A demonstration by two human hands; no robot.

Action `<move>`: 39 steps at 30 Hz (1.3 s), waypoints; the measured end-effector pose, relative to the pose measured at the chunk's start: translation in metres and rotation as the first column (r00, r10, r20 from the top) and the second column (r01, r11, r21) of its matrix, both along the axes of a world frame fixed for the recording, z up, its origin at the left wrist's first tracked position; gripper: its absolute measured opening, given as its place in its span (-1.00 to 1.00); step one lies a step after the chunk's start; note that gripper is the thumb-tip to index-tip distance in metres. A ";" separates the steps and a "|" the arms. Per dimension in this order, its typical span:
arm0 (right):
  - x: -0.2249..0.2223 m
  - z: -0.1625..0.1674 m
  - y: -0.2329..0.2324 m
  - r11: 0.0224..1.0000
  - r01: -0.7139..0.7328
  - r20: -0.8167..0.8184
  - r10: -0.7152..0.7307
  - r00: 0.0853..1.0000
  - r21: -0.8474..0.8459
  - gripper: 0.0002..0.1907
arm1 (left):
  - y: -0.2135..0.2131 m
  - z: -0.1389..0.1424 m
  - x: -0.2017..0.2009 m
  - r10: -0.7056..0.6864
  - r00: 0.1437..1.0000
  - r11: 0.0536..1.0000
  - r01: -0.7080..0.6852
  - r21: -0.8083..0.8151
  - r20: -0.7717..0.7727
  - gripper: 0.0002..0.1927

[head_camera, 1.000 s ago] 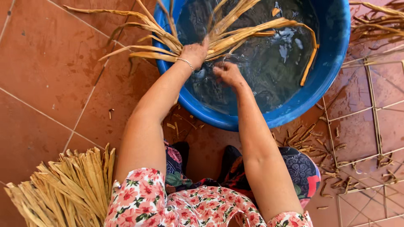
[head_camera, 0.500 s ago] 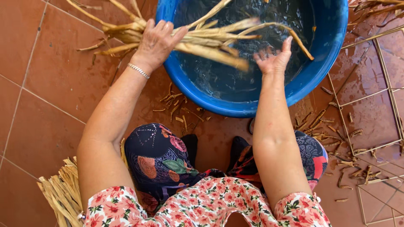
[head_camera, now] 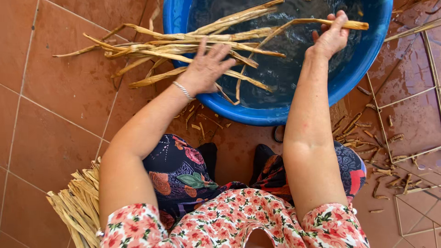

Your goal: The person soaks dried plant fibers in a blue basin of water, then uses shears to trim the ends of the fibers while they are arranged on a metal drying rack.

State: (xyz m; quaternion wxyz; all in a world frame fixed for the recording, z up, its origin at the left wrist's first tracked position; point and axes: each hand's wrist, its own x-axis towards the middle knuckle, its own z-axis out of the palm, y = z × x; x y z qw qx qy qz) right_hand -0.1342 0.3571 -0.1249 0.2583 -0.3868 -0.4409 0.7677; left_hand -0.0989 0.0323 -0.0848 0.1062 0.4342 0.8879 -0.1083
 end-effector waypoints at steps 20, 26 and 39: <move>0.030 0.168 0.004 0.534 -0.655 -0.019 0.782 0.623 0.535 -0.62 | 0.047 0.109 -0.010 0.079 0.878 0.635 -0.409 0.655 0.472 -0.10; 0.067 0.195 -0.030 0.500 -0.686 -0.010 0.812 0.584 0.528 -0.66 | 0.126 0.113 0.002 -0.007 0.859 0.186 -0.501 0.845 0.511 -0.58; 0.061 0.150 -0.083 0.601 -0.706 -0.096 0.783 0.615 0.375 -0.65 | 0.117 0.096 0.010 -0.014 0.504 -0.017 -0.864 0.503 0.864 -0.66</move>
